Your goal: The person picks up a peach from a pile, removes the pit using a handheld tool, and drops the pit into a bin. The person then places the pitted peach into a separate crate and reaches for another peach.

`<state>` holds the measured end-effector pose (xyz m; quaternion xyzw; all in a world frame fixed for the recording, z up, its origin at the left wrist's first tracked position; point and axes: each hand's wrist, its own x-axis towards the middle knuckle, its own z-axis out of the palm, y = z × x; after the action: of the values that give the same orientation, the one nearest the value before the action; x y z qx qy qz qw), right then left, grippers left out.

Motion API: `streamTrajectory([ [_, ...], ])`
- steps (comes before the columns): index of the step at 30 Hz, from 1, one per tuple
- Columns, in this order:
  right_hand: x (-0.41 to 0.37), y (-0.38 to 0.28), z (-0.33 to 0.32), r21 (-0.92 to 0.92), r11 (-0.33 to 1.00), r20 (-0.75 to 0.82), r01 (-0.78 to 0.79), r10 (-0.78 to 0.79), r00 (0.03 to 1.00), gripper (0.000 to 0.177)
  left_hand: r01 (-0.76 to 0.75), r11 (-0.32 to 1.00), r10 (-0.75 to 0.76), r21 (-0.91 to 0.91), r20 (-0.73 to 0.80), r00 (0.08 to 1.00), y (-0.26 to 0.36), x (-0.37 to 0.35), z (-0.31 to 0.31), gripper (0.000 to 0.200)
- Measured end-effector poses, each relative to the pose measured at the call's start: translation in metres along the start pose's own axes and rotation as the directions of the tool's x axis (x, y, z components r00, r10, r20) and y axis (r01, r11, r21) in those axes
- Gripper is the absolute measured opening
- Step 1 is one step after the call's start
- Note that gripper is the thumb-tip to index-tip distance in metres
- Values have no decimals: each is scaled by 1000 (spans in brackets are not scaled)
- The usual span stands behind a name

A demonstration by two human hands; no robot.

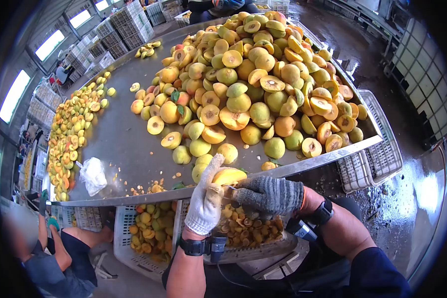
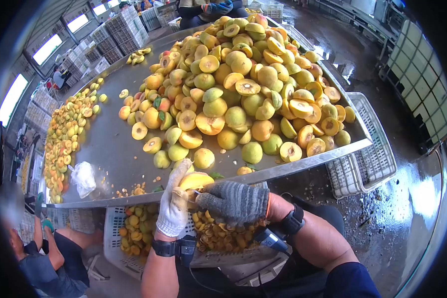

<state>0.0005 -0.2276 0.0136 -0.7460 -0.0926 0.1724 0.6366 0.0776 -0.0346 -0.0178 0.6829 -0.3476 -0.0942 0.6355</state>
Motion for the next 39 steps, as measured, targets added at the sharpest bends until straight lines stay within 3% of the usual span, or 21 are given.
streamTrajectory([
  [2, -8, 16, -10, 122, 993, 95, 7, -18, 995, 37, 75, 991, -77, -108, -11, 997, -5, -5, 1, 73],
  [3, -10, 21, -15, 68, 996, 118, 60, -68, 991, 40, 127, 965, -122, -229, 33, 992, -12, -5, -3, 80],
  [5, -15, 15, -21, 132, 981, 120, -144, 128, 984, 45, 141, 947, -169, -288, -74, 983, -17, -3, -4, 82],
  [6, -18, -8, -28, 128, 957, 255, -258, 220, 942, 49, 145, 939, -194, -312, -134, 972, -17, -3, -8, 83],
  [8, -24, -24, -28, -126, 950, 299, -286, 311, 902, 43, 176, 924, -214, -340, -78, 974, -14, -6, -22, 83],
  [9, -25, -24, -26, -266, 959, 296, -103, 183, 937, 44, 165, 936, -200, -312, -85, 976, -13, -6, -26, 83],
  [11, -33, 13, -27, -274, 960, 233, -57, 124, 964, 52, 125, 965, -138, -232, -40, 990, -2, -5, -28, 84],
  [14, -21, 11, -29, -425, 898, 157, -110, 193, 968, 55, 113, 970, -131, -216, -73, 989, 4, -10, -28, 82],
  [16, -23, -12, -28, -405, 857, 19, -318, 355, 935, 55, 237, 894, -306, -381, -133, 943, 8, -12, -31, 77],
  [18, -22, -13, -23, -233, 890, -37, -392, 395, 918, 49, 353, 771, -493, -530, -144, 858, 12, -18, -44, 74],
  [19, -20, -17, -22, -160, 883, -49, -441, 439, 897, 48, 375, 687, -532, -622, -80, 843, 10, -24, -58, 63],
  [20, -19, -21, -21, -89, 867, -60, -490, 486, 872, 46, 337, 792, -495, -509, -213, 842, 10, -30, -67, 60],
  [22, -16, -30, -22, 90, 905, -137, -415, 424, 895, 41, 275, 928, -362, -253, -427, 829, 10, -36, -74, 55],
  [23, -14, -29, -24, 117, 931, -224, -347, 365, 904, 40, 346, 918, -396, -194, -447, 802, 36, -41, -82, 46],
  [24, -11, -24, -25, 140, 951, -309, -275, 306, 901, 38, 442, 894, -403, -73, -562, 722, 41, -46, -96, 36],
  [25, 1, -2, -31, -94, 977, -439, -194, 134, 888, 36, 376, 876, -139, 302, -589, 796, 23, -58, -121, 38],
  [26, 9, 4, -34, -304, 939, -505, -160, -17, 863, 35, 444, 841, -172, 308, -627, 760, 17, -69, -137, 44],
  [28, 27, 13, -33, -531, 815, -559, -234, -129, 819, 41, 575, 615, 18, 539, -739, 674, 24, -76, -141, 51],
  [31, 62, 17, -27, -767, 572, -458, -291, -168, 873, 48, 443, 746, 164, 498, -781, 602, 21, -74, -150, 54],
  [34, 95, 17, -20, -843, 433, -382, -318, -67, 922, 53, 456, 819, -41, 347, -759, 650, 17, -67, -139, 51],
  [39, 128, 40, -14, -879, 308, -417, -364, -127, 900, 51, 458, 825, -115, 330, -696, 709, 22, -55, -131, 44],
])
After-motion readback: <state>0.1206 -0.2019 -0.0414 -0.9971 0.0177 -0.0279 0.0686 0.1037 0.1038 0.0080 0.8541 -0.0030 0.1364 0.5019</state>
